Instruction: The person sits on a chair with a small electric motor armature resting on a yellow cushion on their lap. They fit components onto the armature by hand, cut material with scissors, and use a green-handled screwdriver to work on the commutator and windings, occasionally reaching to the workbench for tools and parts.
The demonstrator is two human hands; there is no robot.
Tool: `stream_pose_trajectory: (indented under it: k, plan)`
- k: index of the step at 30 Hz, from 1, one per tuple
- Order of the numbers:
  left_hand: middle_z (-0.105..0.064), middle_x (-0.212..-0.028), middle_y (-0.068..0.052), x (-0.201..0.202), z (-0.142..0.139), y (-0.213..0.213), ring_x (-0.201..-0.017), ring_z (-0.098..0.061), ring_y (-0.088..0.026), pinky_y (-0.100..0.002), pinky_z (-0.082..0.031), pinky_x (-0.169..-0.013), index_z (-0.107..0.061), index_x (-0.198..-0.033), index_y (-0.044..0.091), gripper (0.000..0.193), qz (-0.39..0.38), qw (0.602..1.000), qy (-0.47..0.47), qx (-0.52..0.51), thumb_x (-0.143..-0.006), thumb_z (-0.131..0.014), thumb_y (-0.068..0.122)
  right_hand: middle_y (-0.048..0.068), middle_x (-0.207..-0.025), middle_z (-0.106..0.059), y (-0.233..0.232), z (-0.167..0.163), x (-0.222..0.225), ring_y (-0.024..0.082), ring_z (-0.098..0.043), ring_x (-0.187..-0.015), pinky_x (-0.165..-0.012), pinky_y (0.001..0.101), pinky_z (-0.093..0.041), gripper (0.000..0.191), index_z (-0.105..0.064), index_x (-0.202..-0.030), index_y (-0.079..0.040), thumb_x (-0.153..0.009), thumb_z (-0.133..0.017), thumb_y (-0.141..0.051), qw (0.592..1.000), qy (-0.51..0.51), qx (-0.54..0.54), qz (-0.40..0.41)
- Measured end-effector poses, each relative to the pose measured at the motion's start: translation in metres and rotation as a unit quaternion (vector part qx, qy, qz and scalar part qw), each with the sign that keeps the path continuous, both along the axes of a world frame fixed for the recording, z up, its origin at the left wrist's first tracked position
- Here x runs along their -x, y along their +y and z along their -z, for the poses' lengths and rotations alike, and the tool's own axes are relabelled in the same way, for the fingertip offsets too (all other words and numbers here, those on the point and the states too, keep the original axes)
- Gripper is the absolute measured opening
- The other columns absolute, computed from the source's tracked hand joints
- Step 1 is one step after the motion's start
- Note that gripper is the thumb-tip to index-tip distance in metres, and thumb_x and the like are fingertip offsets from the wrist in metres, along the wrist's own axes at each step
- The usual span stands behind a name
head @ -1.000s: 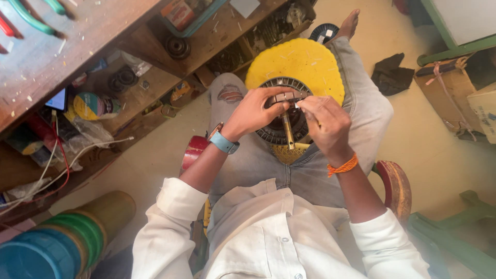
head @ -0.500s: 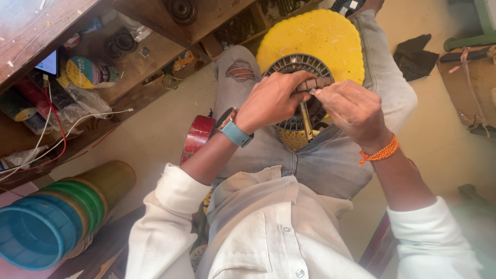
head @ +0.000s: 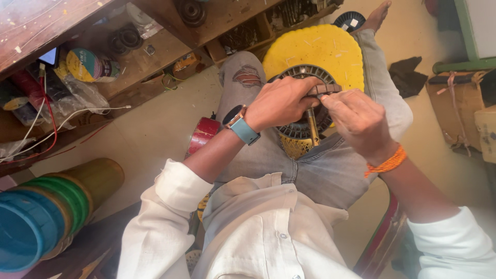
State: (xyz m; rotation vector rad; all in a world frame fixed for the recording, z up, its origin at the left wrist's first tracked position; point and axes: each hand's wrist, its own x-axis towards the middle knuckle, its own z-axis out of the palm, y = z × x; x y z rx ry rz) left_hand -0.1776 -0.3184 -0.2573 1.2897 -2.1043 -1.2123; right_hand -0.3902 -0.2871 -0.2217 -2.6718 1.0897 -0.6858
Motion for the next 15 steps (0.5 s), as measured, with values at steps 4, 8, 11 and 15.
stream_pose_trajectory:
  k: [4,8,11,15]
  plan:
    - [-0.076,-0.097,-0.012,0.002,0.002,0.000,-0.092,-0.072,-0.037,-0.050,-0.055,-0.074,-0.067,-0.122,0.017,0.034,-0.015,1.000,0.026,-0.001,-0.090,-0.068,0.026,0.011,-0.097,-0.070,-0.007,-0.002,0.004,0.027,-0.070,-0.093,-0.077,0.0366,-0.059,0.024,-0.071,-0.109,0.001,-0.087,-0.077,0.008,1.000,-0.003,-0.013,-0.024]
    - [-0.077,-0.097,-0.012,0.004,0.001,-0.002,-0.093,-0.071,-0.036,-0.051,-0.054,-0.075,-0.068,-0.121,0.018,0.032,-0.012,1.000,0.015,-0.023,-0.090,-0.068,0.027,0.011,-0.096,-0.069,-0.007,-0.003,0.004,0.027,-0.070,-0.092,-0.075,0.0367,-0.058,0.025,-0.072,-0.109,0.000,-0.085,-0.076,0.008,0.999,0.045,0.009,-0.021]
    - [-0.076,-0.097,-0.012,0.005,0.001,-0.002,-0.095,-0.071,-0.037,-0.051,-0.054,-0.076,-0.068,-0.121,0.019,0.030,-0.009,1.000,0.012,-0.025,-0.092,-0.067,0.028,0.010,-0.095,-0.068,-0.002,-0.002,0.000,0.028,-0.068,-0.089,-0.074,0.0381,-0.057,0.024,-0.072,-0.110,0.002,-0.088,-0.077,0.008,0.997,0.064,0.042,-0.014]
    - [-0.075,-0.098,-0.015,0.004,0.005,-0.003,-0.093,-0.070,-0.039,-0.051,-0.054,-0.075,-0.064,-0.128,0.017,0.038,0.004,0.999,0.029,-0.015,-0.091,-0.066,0.025,0.012,-0.097,-0.067,0.004,0.004,-0.010,0.029,-0.068,-0.091,-0.076,0.0385,-0.058,0.026,-0.072,-0.111,0.004,-0.086,-0.077,0.008,0.995,0.067,0.081,0.002]
